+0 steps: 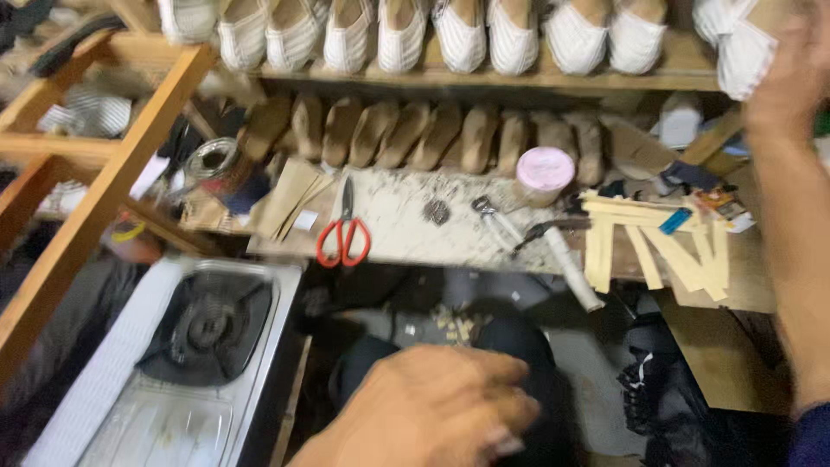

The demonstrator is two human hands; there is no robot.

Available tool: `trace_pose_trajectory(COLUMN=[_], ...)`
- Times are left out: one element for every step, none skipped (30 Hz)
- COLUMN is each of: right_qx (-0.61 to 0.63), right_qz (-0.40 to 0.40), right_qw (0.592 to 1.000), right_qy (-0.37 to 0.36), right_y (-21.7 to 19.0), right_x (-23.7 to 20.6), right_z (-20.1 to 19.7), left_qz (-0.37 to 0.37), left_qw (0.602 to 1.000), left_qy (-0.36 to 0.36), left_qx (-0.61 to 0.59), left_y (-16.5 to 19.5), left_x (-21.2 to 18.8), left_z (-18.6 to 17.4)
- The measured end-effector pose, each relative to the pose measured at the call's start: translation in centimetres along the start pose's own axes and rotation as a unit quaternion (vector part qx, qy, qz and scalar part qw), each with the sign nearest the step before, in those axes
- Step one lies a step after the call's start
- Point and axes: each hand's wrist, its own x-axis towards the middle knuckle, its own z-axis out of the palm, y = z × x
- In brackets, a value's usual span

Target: The person sits holding a woven shoe upper on their lap and hammers its sole area, then uses pincers to trim and press the insole edge. They set the upper aside, take a wooden sole piece, and repeatedly hammer and press its edges while picking small scraps from the workbench.

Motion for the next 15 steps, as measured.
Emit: trace_pose_trajectory(right_qx=[0.003,0.0,-0.003,-0.015,-0.037,-0.059,-0.082,-0.067,-0.051,-0.038,-0.053,-0.064,-0.074,-0.09,-0.107], right_qz=[0.017,0.045,0.08,0.118,0.105,0.092,0.079,0.112,0.147,0.183,0.186,0.189,0.191,0.191,0.193], right_qw=[1.0,0.999,0.996,0.991,0.992,0.991,0.99,0.986,0.98,0.972,0.97,0.967,0.965,0.963,0.959], right_qy=[-0.011,-0.028,-0.043,-0.065,-0.068,-0.075,-0.085,-0.104,-0.125,-0.143,-0.15,-0.158,-0.164,-0.17,-0.177], right_y=[2.6,4.7,6.3,7.7,8.6,8.8,8.8,8.9,8.9,8.8,8.9,8.9,8.7,8.2,7.4], right_x=[0.4,0.5,0.3,0.3,0.3,0.1,0.1,0.1,0.3,0.5,0.9,1.4,1.7,1.7,1.4], right_z=[1.0,2.0,2.8,3.6,4.1,4.9,5.2,5.4,5.5,5.4,5.3,5.3,5.3,5.2,5.3], left_qz=[-0.078,-0.197,-0.289,-0.379,-0.405,-0.429,-0.421,-0.414,-0.406,-0.403,-0.399,-0.398,-0.401,-0.402,-0.403], left_qw=[0.997,0.98,0.956,0.921,0.903,0.88,0.883,0.881,0.876,0.877,0.878,0.878,0.879,0.881,0.883], left_qy=[-0.013,-0.013,-0.043,-0.072,-0.089,-0.105,-0.053,-0.002,0.046,0.05,0.059,0.067,0.071,0.076,0.078], left_qx=[-0.012,-0.005,0.027,0.057,0.116,0.174,0.202,0.228,0.254,0.257,0.256,0.258,0.247,0.238,0.227], left_y=[-2.7,-5.4,-8.2,-10.8,-12.7,-14.4,-15.5,-16.1,-16.4,-16.8,-17.2,-17.2,-17.1,-17.2,-17.1], left_x=[-1.1,-2.3,-3.9,-5.6,-7.4,-9.5,-11.5,-13.3,-15.0,-16.4,-17.2,-17.9,-18.5,-18.9,-19.3], left_z=[1.1,2.9,4.9,7.1,9.6,11.8,13.8,15.6,16.7,17.4,18.2,18.6,18.7,18.5,18.1])
